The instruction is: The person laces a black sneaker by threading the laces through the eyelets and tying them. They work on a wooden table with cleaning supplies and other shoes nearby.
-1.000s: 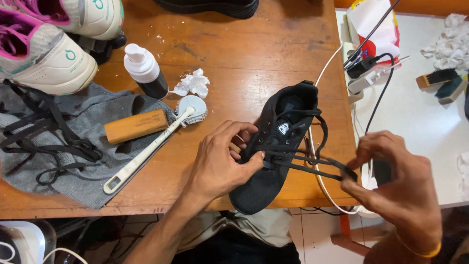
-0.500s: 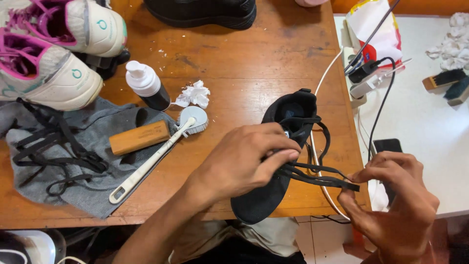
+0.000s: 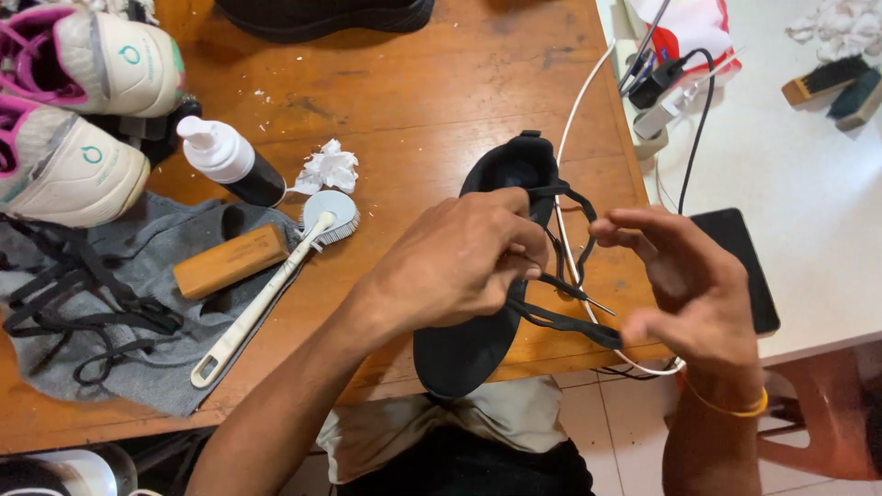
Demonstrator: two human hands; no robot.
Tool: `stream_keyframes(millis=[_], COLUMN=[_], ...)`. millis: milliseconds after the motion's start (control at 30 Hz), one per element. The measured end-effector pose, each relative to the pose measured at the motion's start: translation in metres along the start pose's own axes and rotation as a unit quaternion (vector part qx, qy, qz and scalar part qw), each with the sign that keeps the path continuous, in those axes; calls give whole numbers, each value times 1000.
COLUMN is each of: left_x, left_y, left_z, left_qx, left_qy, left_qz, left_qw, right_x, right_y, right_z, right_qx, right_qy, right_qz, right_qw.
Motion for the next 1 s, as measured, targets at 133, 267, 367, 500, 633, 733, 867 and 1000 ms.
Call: stream_keyframes(millis=[133,267,367,500,633,733,867,1000], left_x=[-1,2,4,22,45,51,63,63], left_y=[6,11,16,29,15,18,16,18], left_z=[1,3,-1,-7,-10,-14,-19,-18], left_qx=[-35,-45,-68,-214,-200,-192,-200,-207], left_qy=[-12,26,3,-13,28,51,56,56], left_qz=[-35,-35,-67,6,-1,-107,-141,-121], left_qw=[999,998,995,977,979,974,968,969], right_x=[10,7,2,-6,-19,-36,-38,-94], right_y=[-34,-40,-37,-31,-27,-2,65,192], right_z=[24,27,24,21,18,16,-8,-85], right_qx=[99,96,105,108,144,159,103,-109], right_qy=[12,-1,-10,-21,-50,-36,-145,-241], right_qz=[-180,-205,-200,-202,-244,-329,-335,-416], right_qw=[978,974,974,973,958,930,925,870])
Point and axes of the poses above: each hand's wrist, its own z-axis towards the middle knuckle, its own y-axis out of the back of the hand, x = y × z, the point moved 8 cm from there along z, towards the middle knuckle, and after that the axes turned 6 degrees about -x, right-handed, at the moved point
